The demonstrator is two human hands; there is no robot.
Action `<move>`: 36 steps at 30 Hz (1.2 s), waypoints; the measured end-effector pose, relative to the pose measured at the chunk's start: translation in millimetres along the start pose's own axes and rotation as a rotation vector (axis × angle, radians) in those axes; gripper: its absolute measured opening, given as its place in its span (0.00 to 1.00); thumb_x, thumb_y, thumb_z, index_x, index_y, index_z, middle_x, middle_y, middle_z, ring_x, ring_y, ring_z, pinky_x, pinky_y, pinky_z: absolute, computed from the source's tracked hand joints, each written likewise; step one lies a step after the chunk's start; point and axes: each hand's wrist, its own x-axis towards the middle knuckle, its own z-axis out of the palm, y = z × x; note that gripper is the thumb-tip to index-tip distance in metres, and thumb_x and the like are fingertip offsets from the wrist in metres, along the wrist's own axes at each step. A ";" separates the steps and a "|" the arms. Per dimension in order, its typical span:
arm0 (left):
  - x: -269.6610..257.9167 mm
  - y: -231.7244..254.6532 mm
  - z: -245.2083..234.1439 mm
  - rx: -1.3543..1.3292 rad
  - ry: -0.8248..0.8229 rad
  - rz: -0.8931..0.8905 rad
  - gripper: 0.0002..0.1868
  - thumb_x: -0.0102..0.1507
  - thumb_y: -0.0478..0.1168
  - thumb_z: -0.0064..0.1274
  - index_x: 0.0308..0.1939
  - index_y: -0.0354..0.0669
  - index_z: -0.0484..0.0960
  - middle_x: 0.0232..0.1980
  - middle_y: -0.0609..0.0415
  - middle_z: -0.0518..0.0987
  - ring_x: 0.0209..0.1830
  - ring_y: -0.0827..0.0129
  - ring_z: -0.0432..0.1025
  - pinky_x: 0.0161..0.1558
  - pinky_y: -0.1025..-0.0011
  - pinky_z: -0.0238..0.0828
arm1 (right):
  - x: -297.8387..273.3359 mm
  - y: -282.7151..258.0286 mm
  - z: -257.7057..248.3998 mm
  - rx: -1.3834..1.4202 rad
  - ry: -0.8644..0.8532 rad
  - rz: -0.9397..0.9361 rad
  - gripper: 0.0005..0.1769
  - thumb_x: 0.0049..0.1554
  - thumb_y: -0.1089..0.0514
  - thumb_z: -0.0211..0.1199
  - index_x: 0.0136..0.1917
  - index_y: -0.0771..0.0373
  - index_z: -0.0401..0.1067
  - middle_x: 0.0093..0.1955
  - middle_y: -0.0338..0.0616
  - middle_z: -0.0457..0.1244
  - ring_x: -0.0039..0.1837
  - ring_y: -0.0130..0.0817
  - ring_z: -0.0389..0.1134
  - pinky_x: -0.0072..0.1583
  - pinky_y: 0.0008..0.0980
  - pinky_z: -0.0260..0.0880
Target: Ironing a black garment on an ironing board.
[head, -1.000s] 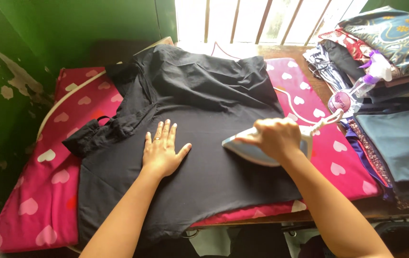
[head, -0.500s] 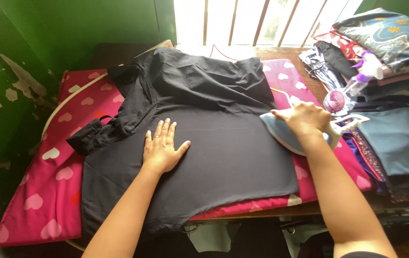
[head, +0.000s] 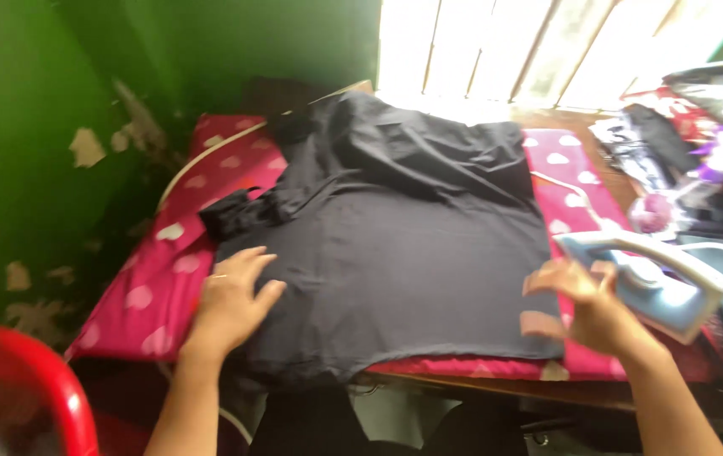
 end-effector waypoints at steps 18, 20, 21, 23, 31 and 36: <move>-62.4 -51.9 -28.4 -0.406 -0.072 -0.614 0.24 0.65 0.57 0.57 0.52 0.41 0.82 0.40 0.51 0.83 0.42 0.47 0.74 0.45 0.57 0.69 | -61.3 16.0 12.4 0.122 0.115 -0.110 0.15 0.39 0.59 0.73 0.42 0.50 0.78 0.52 0.30 0.69 0.56 0.34 0.69 0.62 0.37 0.64; -60.4 -46.9 -23.9 -0.717 0.037 -0.510 0.23 0.67 0.53 0.58 0.55 0.37 0.80 0.43 0.52 0.82 0.44 0.51 0.72 0.47 0.61 0.67 | -64.5 18.2 13.6 0.166 0.151 -0.091 0.15 0.40 0.61 0.71 0.44 0.51 0.77 0.54 0.31 0.69 0.58 0.34 0.69 0.63 0.36 0.64; -57.6 -44.6 -22.6 -1.023 0.154 -0.391 0.22 0.68 0.48 0.59 0.57 0.34 0.78 0.45 0.54 0.80 0.45 0.56 0.70 0.48 0.65 0.65 | -64.4 19.4 13.7 0.207 0.193 -0.076 0.16 0.42 0.63 0.69 0.45 0.51 0.77 0.56 0.32 0.69 0.60 0.34 0.69 0.64 0.36 0.64; -67.5 -60.1 -14.6 -0.870 0.171 -0.204 0.27 0.66 0.47 0.62 0.59 0.29 0.75 0.50 0.50 0.79 0.51 0.60 0.70 0.53 0.66 0.66 | -62.1 16.5 12.0 0.243 0.217 -0.068 0.16 0.44 0.64 0.68 0.47 0.52 0.76 0.59 0.33 0.68 0.62 0.35 0.68 0.65 0.35 0.64; -81.8 -71.5 -16.9 -0.490 -0.156 -0.451 0.19 0.63 0.46 0.62 0.46 0.31 0.81 0.37 0.48 0.79 0.38 0.73 0.66 0.43 0.69 0.71 | -70.2 15.5 12.8 0.336 0.144 -0.004 0.17 0.47 0.69 0.65 0.50 0.55 0.75 0.64 0.33 0.69 0.64 0.37 0.68 0.67 0.35 0.65; -83.6 -80.2 -18.5 -0.843 0.237 -0.124 0.18 0.63 0.46 0.62 0.48 0.37 0.79 0.40 0.65 0.77 0.39 0.78 0.69 0.44 0.77 0.67 | -78.9 12.9 -0.9 0.410 0.079 -0.058 0.16 0.48 0.71 0.63 0.48 0.55 0.74 0.62 0.33 0.71 0.63 0.32 0.69 0.68 0.34 0.60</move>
